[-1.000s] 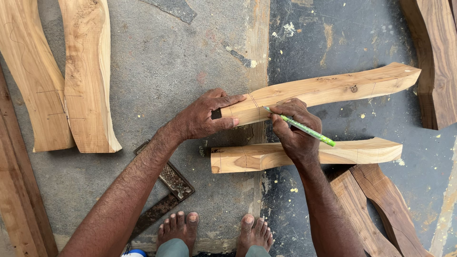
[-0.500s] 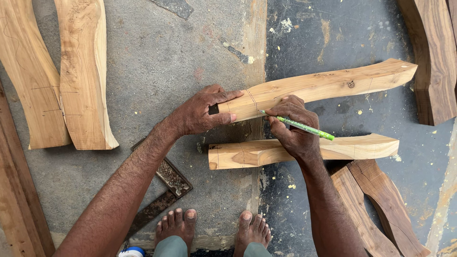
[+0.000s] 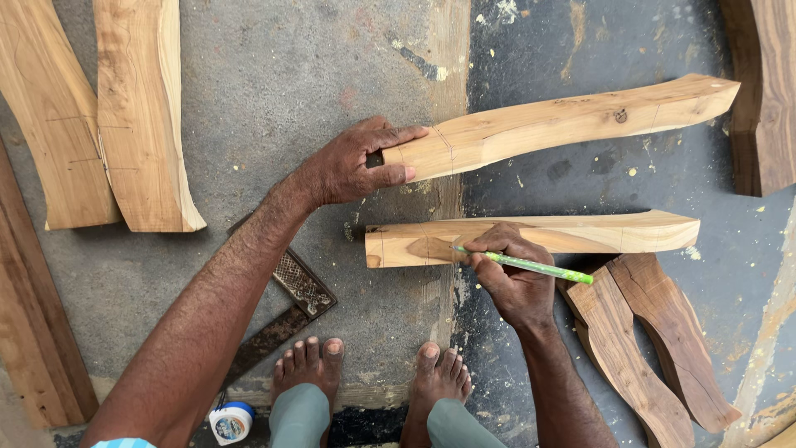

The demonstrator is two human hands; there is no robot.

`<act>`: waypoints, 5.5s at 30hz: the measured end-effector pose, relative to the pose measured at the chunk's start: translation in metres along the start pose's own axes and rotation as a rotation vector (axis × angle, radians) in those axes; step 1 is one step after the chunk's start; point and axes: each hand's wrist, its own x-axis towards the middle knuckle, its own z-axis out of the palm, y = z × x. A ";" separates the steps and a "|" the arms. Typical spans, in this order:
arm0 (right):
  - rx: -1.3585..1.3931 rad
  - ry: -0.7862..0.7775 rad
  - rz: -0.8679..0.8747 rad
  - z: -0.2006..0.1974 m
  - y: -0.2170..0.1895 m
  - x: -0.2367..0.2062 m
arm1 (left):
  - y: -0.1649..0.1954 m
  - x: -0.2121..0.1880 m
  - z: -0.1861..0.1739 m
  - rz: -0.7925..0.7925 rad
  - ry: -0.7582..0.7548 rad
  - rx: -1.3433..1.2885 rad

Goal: The person kneels on the workshop floor among curved wooden furniture parts and marks layout lines on them. They use a try square and a green pencil to draw guide lines across several light and dark wood pieces, repositioning each part, and use a tape measure to take measurements on one piece before marking it.

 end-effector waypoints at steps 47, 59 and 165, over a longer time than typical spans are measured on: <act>-1.093 -0.160 -0.253 -0.052 0.012 0.111 | -0.010 -0.167 -0.021 0.030 -0.002 0.711; -0.182 0.249 -0.139 -0.027 -0.038 0.022 | 0.000 -0.209 -0.084 0.580 -0.169 1.047; -0.360 0.215 -0.055 0.074 -0.054 0.052 | 0.034 -0.059 -0.044 0.271 0.294 0.806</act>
